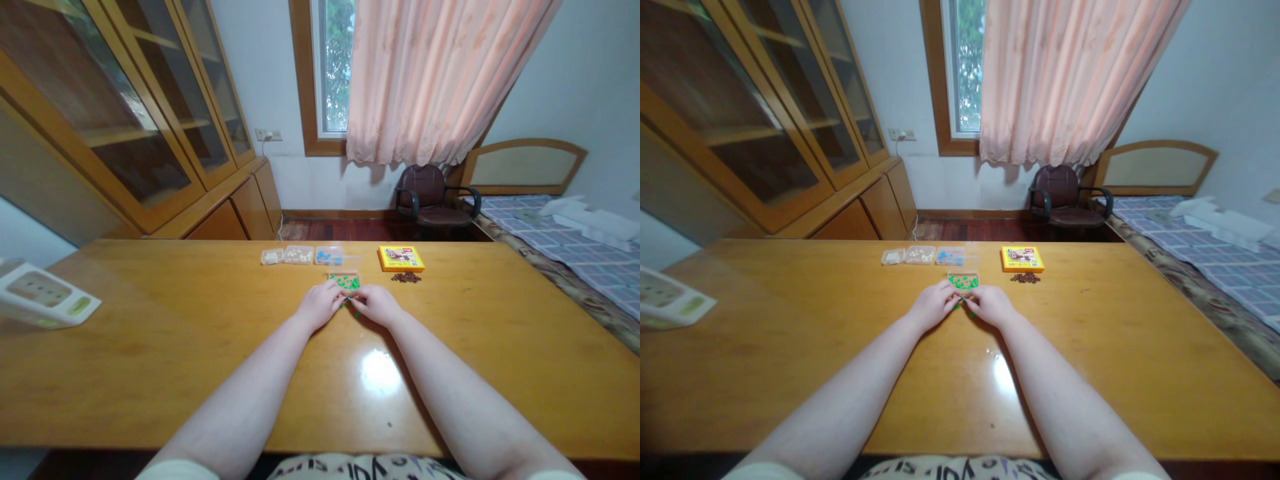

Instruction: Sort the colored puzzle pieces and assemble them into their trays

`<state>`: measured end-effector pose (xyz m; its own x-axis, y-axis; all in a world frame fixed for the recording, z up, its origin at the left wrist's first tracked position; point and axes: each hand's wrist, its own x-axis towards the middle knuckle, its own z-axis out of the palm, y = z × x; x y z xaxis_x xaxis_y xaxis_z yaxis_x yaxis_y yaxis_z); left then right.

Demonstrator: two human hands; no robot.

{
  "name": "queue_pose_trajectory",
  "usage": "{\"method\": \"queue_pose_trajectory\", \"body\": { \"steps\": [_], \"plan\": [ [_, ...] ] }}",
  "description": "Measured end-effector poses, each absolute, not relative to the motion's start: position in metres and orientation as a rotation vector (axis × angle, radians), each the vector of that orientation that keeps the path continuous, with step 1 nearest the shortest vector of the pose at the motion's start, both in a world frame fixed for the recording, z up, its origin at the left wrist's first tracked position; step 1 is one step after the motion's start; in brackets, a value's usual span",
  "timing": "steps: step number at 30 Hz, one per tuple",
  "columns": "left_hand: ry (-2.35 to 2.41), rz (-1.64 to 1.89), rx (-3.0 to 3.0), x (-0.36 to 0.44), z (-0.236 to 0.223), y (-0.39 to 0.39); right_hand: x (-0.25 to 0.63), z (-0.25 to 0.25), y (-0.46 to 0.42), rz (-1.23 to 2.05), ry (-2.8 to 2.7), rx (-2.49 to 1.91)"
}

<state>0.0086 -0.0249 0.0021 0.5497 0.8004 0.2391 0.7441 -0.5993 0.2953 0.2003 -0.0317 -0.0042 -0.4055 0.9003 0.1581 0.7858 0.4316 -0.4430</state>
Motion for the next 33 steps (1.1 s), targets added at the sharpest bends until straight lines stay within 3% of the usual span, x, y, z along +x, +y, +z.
{"method": "queue_pose_trajectory", "body": {
  "steps": [7,14,21,33],
  "plan": [
    [1.338,0.316,2.6,-0.008,0.008,-0.026,0.2,-0.01,-0.022,0.375,-2.026,-1.599],
    [1.321,0.22,2.572,-0.009,0.007,-0.024,0.219,-0.006,-0.025,0.879,-2.181,-1.439],
    [1.34,0.139,2.568,-0.003,0.006,-0.025,0.227,0.0,-0.022,1.098,-2.287,-1.421],
    [1.502,0.33,2.56,0.006,0.004,-0.02,0.218,-0.006,-0.025,0.847,-2.287,-1.426]
  ]
}}
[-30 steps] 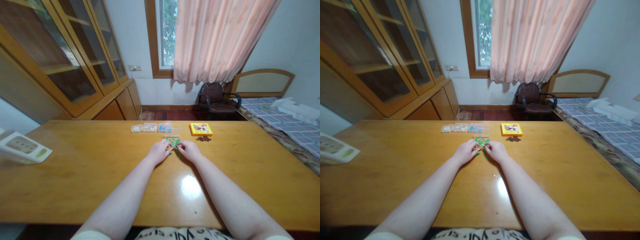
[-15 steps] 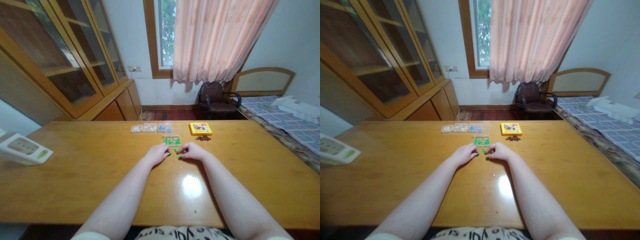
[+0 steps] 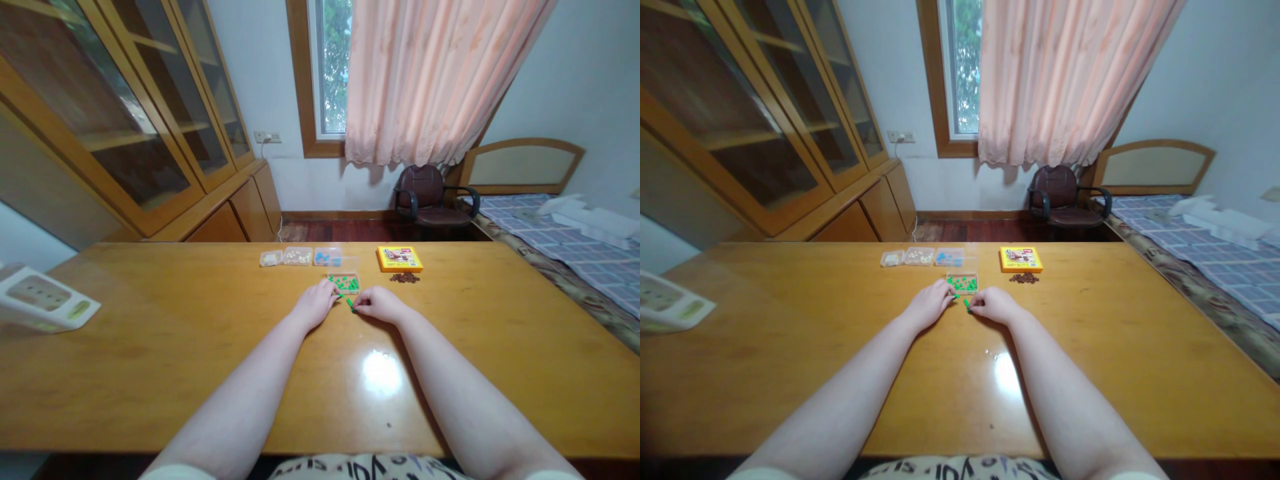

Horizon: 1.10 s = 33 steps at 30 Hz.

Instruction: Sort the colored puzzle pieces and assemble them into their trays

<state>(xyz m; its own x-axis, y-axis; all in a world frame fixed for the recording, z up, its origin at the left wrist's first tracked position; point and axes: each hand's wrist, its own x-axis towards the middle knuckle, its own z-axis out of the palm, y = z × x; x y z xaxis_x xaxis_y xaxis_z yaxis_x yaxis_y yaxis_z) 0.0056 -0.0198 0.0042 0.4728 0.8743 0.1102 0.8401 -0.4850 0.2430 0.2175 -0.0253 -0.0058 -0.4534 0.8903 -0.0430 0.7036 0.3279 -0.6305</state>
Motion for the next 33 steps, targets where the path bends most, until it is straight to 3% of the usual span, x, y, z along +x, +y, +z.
{"method": "queue_pose_trajectory", "body": {
  "steps": [5,11,20,27,33],
  "plan": [
    [1.7,0.441,2.521,0.008,0.0,-0.013,0.217,-0.013,-0.023,0.856,-2.173,-1.388],
    [1.441,0.415,2.603,0.003,0.001,-0.019,0.202,-0.022,-0.016,0.491,-1.804,-1.391],
    [1.162,0.211,2.732,0.009,0.002,-0.028,0.213,-0.019,-0.014,0.452,-1.815,-1.538],
    [1.235,0.217,2.678,0.005,-0.002,-0.024,0.204,-0.013,-0.026,0.599,-2.256,-1.336],
    [1.291,0.185,2.666,0.007,-0.003,-0.024,0.198,-0.008,-0.031,0.521,-2.397,-1.309]
  ]
}}
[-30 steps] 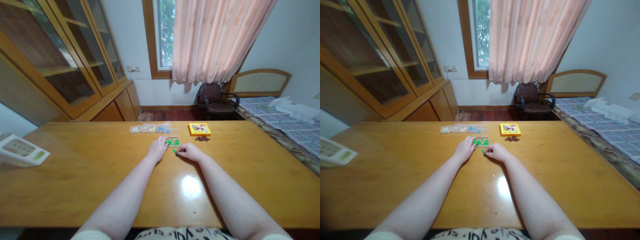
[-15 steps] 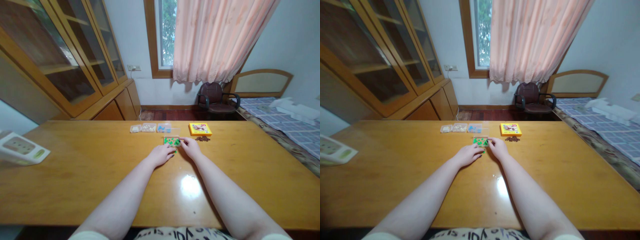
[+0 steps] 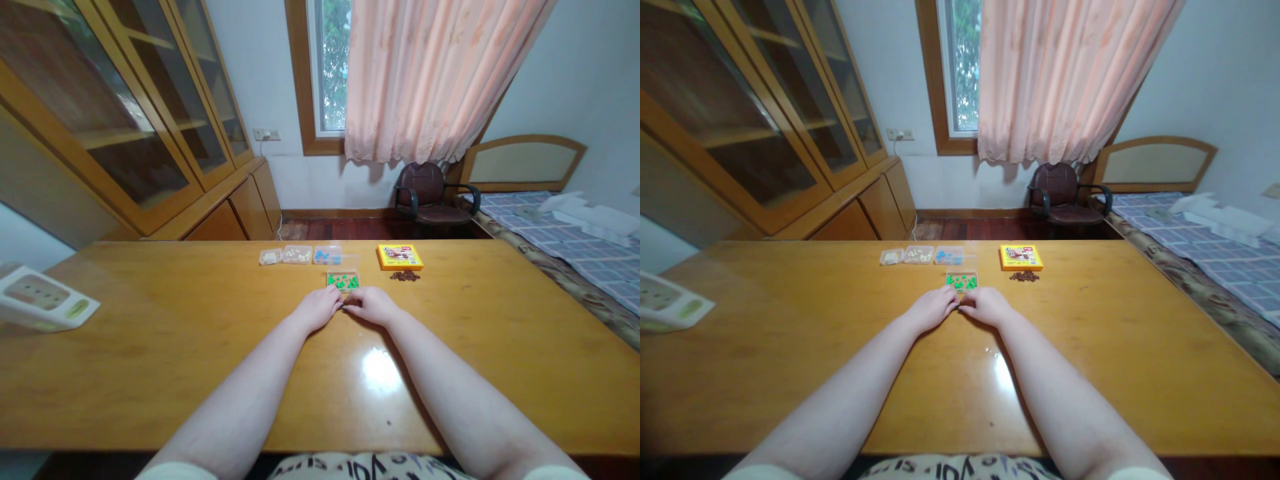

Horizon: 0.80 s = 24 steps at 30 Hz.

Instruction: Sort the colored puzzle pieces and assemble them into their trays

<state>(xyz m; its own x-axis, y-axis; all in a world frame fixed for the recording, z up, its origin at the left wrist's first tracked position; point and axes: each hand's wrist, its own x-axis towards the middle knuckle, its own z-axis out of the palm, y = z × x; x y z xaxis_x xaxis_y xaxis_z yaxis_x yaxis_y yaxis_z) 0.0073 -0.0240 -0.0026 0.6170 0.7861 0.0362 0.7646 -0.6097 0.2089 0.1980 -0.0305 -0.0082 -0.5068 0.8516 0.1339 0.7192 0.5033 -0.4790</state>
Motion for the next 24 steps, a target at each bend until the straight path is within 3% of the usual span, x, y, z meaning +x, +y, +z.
{"method": "queue_pose_trajectory", "body": {
  "steps": [11,19,24],
  "plan": [
    [1.318,0.247,2.601,0.011,-0.005,-0.024,0.192,-0.011,-0.031,0.504,-2.394,-1.333],
    [1.48,0.595,2.46,0.003,0.003,-0.02,0.196,-0.01,-0.027,0.383,-2.116,-1.521],
    [1.502,0.519,2.482,-0.002,0.005,-0.02,0.198,-0.012,-0.025,0.396,-2.111,-1.564]
  ]
}}
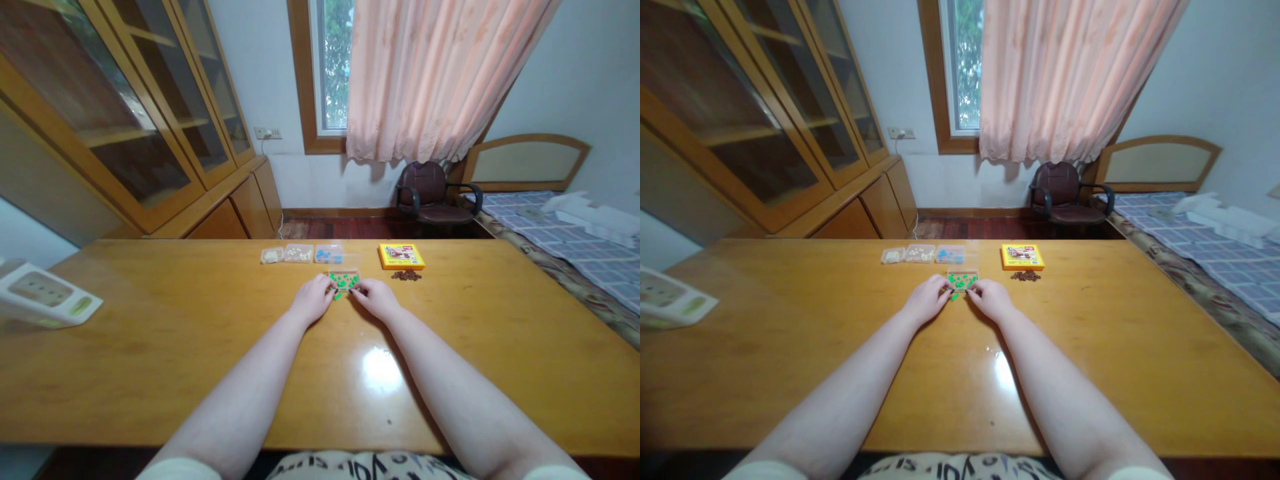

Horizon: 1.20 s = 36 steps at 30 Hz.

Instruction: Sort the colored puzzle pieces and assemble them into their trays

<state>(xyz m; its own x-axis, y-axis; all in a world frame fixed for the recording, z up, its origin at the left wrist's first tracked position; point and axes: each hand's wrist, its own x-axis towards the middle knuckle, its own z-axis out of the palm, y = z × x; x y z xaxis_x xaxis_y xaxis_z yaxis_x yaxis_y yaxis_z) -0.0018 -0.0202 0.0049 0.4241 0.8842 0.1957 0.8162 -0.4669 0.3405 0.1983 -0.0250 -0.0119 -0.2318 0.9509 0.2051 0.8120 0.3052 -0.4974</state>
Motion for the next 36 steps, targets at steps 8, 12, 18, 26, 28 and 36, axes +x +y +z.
{"method": "queue_pose_trajectory", "body": {
  "steps": [8,12,18,26,28,36],
  "plan": [
    [1.521,0.227,2.538,0.001,0.005,-0.023,0.194,-0.005,-0.03,0.469,-2.397,-1.444],
    [1.457,0.217,2.577,0.004,0.005,-0.024,0.192,-0.002,-0.032,0.447,-2.455,-1.438],
    [1.306,0.272,2.62,0.002,0.004,-0.025,0.193,-0.007,-0.03,0.39,-2.445,-1.479],
    [1.427,0.489,2.575,0.0,0.007,-0.022,0.194,-0.01,-0.028,0.431,-2.437,-1.418],
    [1.531,0.544,2.538,-0.001,0.008,-0.021,0.193,-0.01,-0.028,0.409,-2.446,-1.444],
    [1.698,0.462,2.615,-0.002,-0.004,-0.018,0.191,-0.01,-0.028,0.253,-2.504,-1.476]
  ]
}}
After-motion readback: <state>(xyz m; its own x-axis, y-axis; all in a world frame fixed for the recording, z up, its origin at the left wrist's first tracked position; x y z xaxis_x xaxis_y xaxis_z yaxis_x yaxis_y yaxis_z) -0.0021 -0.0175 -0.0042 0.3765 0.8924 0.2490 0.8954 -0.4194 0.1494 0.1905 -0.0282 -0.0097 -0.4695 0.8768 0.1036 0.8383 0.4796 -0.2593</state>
